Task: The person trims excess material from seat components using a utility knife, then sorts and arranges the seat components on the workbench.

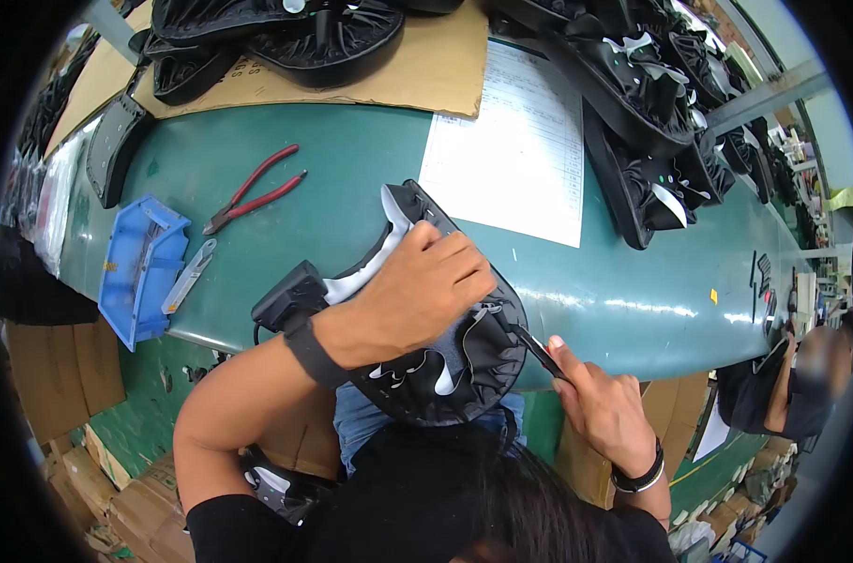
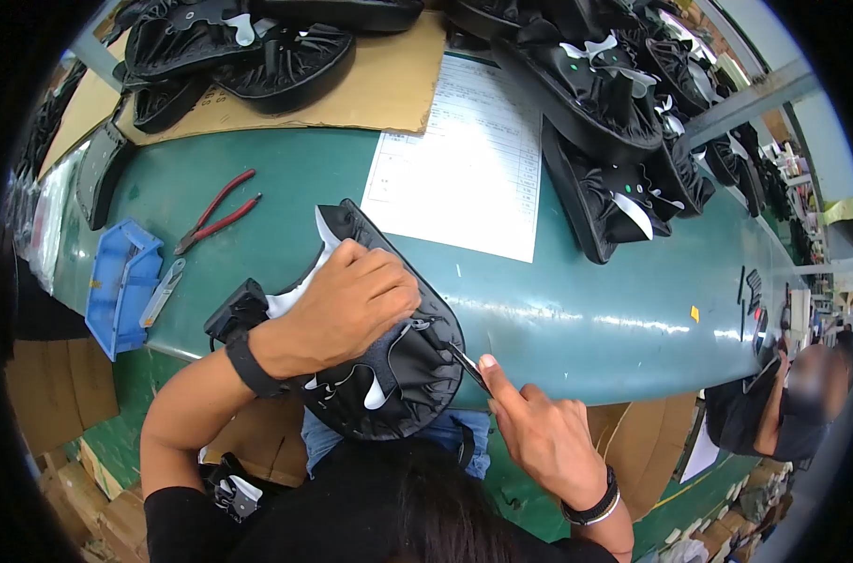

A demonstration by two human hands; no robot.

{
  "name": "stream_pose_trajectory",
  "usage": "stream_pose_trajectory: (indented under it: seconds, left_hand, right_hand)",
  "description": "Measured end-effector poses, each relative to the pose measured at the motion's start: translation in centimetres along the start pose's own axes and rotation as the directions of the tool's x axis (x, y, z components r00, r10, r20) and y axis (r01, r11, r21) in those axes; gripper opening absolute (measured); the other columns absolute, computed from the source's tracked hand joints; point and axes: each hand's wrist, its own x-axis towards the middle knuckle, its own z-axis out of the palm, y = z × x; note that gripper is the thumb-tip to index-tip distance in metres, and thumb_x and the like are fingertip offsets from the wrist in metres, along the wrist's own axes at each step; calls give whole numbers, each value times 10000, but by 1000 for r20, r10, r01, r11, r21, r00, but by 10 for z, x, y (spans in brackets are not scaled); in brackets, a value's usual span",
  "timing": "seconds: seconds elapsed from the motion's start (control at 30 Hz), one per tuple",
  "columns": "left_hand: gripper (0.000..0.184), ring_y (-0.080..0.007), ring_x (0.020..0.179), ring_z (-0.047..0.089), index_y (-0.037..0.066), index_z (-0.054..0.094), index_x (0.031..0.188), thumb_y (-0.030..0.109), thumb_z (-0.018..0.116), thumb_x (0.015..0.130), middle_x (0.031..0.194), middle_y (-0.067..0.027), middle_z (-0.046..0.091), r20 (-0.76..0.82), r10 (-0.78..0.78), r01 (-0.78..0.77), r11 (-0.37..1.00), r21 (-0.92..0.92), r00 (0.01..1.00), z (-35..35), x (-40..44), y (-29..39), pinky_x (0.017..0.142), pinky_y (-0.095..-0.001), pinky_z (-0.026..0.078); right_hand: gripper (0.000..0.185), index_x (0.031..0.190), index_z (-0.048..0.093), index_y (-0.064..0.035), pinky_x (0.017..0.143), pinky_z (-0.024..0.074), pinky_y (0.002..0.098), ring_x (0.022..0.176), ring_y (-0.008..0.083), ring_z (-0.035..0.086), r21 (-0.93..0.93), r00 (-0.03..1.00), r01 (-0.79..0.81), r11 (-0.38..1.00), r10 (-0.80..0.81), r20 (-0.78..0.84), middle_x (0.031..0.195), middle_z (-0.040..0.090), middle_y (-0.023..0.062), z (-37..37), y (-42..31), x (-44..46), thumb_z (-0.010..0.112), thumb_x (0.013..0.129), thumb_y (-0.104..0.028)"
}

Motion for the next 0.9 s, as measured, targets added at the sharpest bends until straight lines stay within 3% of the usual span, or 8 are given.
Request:
stream_pose_trajectory:
  seconds: [0.17, 0.27, 0.37, 0.5, 0.6, 0.7, 0.77, 0.9]
  left_hand:
    - [208, -230, 890, 506, 103, 619, 945, 113, 712, 760, 952, -26, 541, 255, -162, 191, 977, -96, 953, -24, 7, 2, 754, -340, 376]
    - [195, -235, 925, 522, 90, 617, 948, 118, 699, 774, 972, -38, 559, 113, -261, 267, 963, -44, 959, -26, 8, 5, 776, -344, 389]
    - [210, -248, 972, 540, 66, 602, 950, 121, 696, 771, 1000, -53, 581, 117, -3, -14, 989, 144, 993, -18, 9, 8, 802, -345, 396]
    - [167, -242, 973, 573, 38, 584, 961, 117, 656, 832, 1014, -73, 604, 66, -4, -3, 993, 114, 998, -5, 5, -2, 810, -338, 422]
    - [127, -197, 871, 615, 21, 589, 968, 132, 539, 933, 935, -79, 640, 144, -453, 416, 588, -693, 880, -13, 4, 6, 784, -310, 472]
    - [166, -218, 794, 625, 28, 600, 885, 192, 596, 908, 837, -80, 651, 537, -567, 781, 443, -440, 624, -46, 24, 9, 729, -306, 471]
    - [285, -299, 671, 553, 62, 573, 735, 312, 678, 824, 696, -86, 571, 251, -389, 420, 904, -81, 886, -25, 9, 18, 623, -374, 412]
    - [280, -250, 694, 480, 81, 555, 648, 273, 692, 800, 662, -52, 476, 262, -289, 324, 941, -99, 921, -26, 1, 21, 669, -364, 343]
  right_hand:
    - [538, 1357, 483, -113, 569, 449, 432, 628, 346, 592, -26, 989, -50, 998, 53, 141, 749, 608, 117, -6, -3, 7, 657, 848, -117]
    - [549, 1364, 474, -120, 531, 435, 426, 582, 333, 571, -3, 995, 10, 1000, -10, 95, 699, 572, 107, -2, 5, 8, 659, 848, -122]
    - [558, 1367, 470, -125, 512, 433, 421, 562, 327, 565, 3, 992, -6, 1000, 5, 126, 693, 568, 105, -2, 6, 8, 664, 844, -124]
    - [556, 1358, 487, -146, 435, 401, 430, 489, 328, 538, 85, 998, 41, 996, -45, 47, 625, 517, 137, 4, 12, 8, 623, 826, -63]
    - [568, 1374, 466, -139, 492, 428, 415, 550, 311, 566, -5, 997, 53, 999, -53, 54, 674, 550, 97, 7, 13, 11, 669, 843, -135]
    - [565, 1380, 462, -146, 490, 430, 410, 550, 301, 570, 14, 991, 54, 998, -55, 121, 674, 546, 89, 2, 8, 22, 660, 850, -135]
    - [617, 1406, 448, -180, 433, 398, 421, 498, 307, 547, 103, 986, 88, 991, -101, 135, 628, 500, 134, -1, 4, 32, 616, 822, -72]
    - [609, 1409, 445, -191, 432, 400, 419, 485, 301, 541, 107, 981, 86, 991, -103, 165, 637, 498, 134, -6, 7, 39, 604, 832, -79]
